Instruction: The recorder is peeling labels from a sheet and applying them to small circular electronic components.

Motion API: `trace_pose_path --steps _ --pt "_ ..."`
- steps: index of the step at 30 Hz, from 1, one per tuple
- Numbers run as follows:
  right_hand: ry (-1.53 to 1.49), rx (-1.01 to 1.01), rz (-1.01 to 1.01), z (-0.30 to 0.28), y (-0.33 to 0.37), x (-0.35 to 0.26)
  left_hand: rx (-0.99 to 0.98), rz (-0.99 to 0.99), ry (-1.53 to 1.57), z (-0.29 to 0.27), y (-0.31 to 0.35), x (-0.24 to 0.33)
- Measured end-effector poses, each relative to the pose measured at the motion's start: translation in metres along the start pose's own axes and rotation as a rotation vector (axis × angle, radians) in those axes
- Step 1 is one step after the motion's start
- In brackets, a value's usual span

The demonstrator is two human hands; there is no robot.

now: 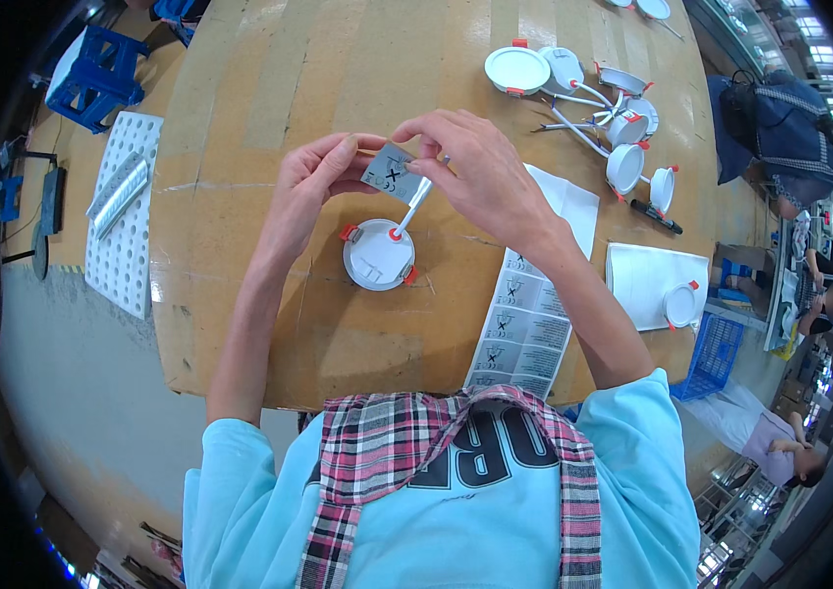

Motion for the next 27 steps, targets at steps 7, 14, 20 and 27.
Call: trace_pose_path --steps 7,14,20,27 --pt "-0.005 0.024 -0.075 -0.002 0.001 -0.002 0.019 -0.023 -0.012 0.001 0.000 -0.005" --pt "-0.033 0.046 -0.106 -0.005 0.003 -0.004 -0.007 -0.074 0.024 0.000 -0.002 -0.013" --pt "-0.014 0.031 -0.121 -0.004 0.003 -0.006 -0.001 -0.080 0.042 -0.003 -0.004 -0.011" --pt "-0.030 0.064 -0.197 -0.006 0.006 -0.010 -0.024 -0.116 0.010 -0.005 -0.006 -0.012"
Point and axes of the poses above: each hand's wrist, its own y-axis away from the middle knuckle, its own z-axis out of the palm, x = y × z, the point moved 7 cm from there along -y, towards the middle knuckle, and after that the axes turned 11 degrees about z, right-handed, at the moved point
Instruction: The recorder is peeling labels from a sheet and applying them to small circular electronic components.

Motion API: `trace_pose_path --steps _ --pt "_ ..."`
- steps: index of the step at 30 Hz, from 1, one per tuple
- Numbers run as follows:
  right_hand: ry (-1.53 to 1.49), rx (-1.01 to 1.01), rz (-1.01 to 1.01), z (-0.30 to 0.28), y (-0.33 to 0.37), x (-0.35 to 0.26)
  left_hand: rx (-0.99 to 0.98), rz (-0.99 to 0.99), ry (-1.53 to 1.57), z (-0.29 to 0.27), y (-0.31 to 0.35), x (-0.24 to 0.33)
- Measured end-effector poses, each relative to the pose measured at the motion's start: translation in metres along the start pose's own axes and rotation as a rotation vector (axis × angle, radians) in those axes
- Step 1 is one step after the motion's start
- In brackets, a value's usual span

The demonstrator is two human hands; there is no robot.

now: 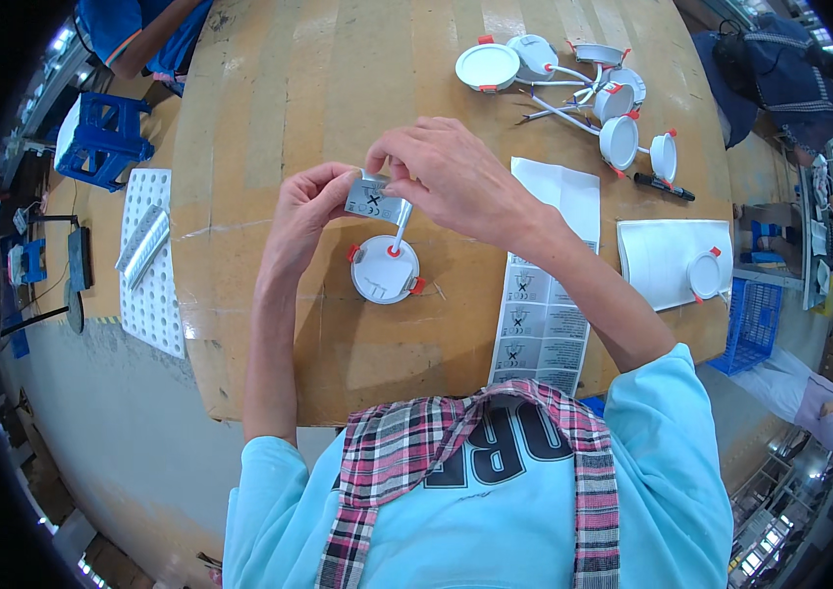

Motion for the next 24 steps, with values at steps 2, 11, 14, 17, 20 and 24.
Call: trace_pose_path --steps 2,11,14,17,20,24 --pt "0.024 -0.004 0.014 0.000 0.000 -0.002 -0.014 0.014 0.014 0.000 0.000 0.000" --pt "0.004 -0.046 0.022 0.001 0.000 -0.003 -0.111 -0.004 -0.064 0.003 0.002 0.010" --pt "0.012 -0.014 -0.012 -0.001 0.001 -0.005 -0.111 0.008 -0.043 0.002 0.001 0.009" --pt "-0.016 0.000 -0.048 -0.003 0.003 -0.010 -0.109 0.002 -0.036 0.004 0.000 0.004" --pt "-0.011 0.001 -0.128 -0.005 0.005 -0.014 -0.127 0.031 -0.069 0.009 -0.002 0.003" --pt "-0.014 -0.082 -0.171 -0.002 0.006 -0.012 -0.177 0.052 -0.120 0.007 -0.003 0.001"
Point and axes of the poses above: each hand's wrist, its own y-axis away from the middle knuckle, its own z-axis out of the palm, x = y × z, the point moved 7 cm from there along -y, towards the middle knuckle, and after that the axes turned 11 degrees about z, right-handed, at the moved point
